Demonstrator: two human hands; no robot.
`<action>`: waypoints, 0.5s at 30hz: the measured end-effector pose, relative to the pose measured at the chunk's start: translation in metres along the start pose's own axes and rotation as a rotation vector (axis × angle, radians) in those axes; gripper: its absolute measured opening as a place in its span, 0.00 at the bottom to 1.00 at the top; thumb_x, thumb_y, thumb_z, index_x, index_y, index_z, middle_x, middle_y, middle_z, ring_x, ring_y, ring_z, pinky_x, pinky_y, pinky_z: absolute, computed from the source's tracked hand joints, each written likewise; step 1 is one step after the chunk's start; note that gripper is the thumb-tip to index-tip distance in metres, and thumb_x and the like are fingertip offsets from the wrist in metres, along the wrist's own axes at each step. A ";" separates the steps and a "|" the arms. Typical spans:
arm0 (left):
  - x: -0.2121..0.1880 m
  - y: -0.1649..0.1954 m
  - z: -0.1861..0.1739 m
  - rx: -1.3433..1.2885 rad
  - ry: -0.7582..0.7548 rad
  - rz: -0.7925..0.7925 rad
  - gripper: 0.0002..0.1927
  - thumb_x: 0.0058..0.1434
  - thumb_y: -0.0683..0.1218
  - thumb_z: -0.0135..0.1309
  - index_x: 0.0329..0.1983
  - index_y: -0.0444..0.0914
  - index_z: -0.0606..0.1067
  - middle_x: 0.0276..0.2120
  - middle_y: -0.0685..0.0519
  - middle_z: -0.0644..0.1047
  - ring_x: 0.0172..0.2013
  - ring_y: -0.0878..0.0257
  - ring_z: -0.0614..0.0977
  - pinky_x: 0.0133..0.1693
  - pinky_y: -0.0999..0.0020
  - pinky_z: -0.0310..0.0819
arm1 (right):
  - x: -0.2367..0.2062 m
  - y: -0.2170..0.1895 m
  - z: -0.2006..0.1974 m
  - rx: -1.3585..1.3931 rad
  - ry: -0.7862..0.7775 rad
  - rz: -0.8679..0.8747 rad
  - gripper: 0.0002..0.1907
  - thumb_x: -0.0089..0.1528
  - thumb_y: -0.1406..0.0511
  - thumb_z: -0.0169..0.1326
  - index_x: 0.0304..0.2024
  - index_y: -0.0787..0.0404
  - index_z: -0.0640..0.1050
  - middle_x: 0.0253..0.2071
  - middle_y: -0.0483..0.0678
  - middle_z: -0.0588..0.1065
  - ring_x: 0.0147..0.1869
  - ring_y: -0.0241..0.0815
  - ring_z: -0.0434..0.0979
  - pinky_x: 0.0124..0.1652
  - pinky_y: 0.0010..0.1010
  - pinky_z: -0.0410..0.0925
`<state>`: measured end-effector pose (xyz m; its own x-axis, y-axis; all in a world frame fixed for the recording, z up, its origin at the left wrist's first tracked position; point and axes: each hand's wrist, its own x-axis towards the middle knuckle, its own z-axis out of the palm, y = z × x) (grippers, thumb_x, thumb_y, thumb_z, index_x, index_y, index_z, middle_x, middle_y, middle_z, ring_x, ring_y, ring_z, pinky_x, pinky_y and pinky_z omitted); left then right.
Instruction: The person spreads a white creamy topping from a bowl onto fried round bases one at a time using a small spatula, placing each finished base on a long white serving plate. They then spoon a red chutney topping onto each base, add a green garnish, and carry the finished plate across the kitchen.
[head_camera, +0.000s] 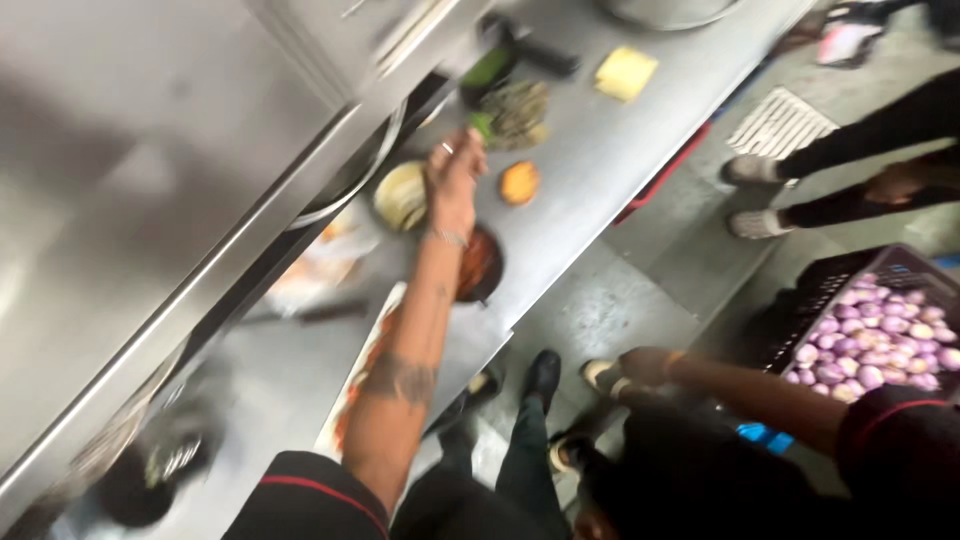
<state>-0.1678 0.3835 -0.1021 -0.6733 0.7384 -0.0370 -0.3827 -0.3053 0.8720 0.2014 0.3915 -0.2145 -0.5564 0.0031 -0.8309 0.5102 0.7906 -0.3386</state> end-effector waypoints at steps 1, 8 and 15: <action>-0.046 0.009 -0.020 0.050 0.014 -0.038 0.11 0.71 0.48 0.61 0.39 0.37 0.75 0.28 0.59 0.73 0.28 0.71 0.70 0.32 0.76 0.61 | -0.010 -0.026 0.010 0.073 0.018 0.027 0.17 0.57 0.60 0.58 0.45 0.60 0.80 0.41 0.55 0.80 0.46 0.52 0.78 0.44 0.42 0.70; -0.216 0.072 -0.184 0.784 0.239 -0.069 0.10 0.62 0.47 0.61 0.38 0.34 0.81 0.26 0.52 0.82 0.26 0.68 0.81 0.30 0.70 0.77 | -0.024 -0.245 0.230 1.365 0.440 0.390 0.17 0.60 0.60 0.56 0.49 0.59 0.80 0.38 0.54 0.80 0.39 0.47 0.75 0.36 0.38 0.67; -0.226 0.087 -0.241 1.157 0.029 0.241 0.04 0.57 0.41 0.61 0.31 0.34 0.82 0.31 0.43 0.82 0.32 0.51 0.86 0.36 0.61 0.79 | -0.018 -0.320 0.260 1.620 0.544 0.393 0.17 0.64 0.60 0.53 0.52 0.59 0.81 0.34 0.52 0.81 0.31 0.42 0.73 0.29 0.35 0.64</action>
<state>-0.2017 0.0452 -0.1359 -0.6697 0.7176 0.1911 0.5468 0.3024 0.7808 0.2191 -0.0211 -0.2060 -0.2139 0.4819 -0.8497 0.5491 -0.6601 -0.5126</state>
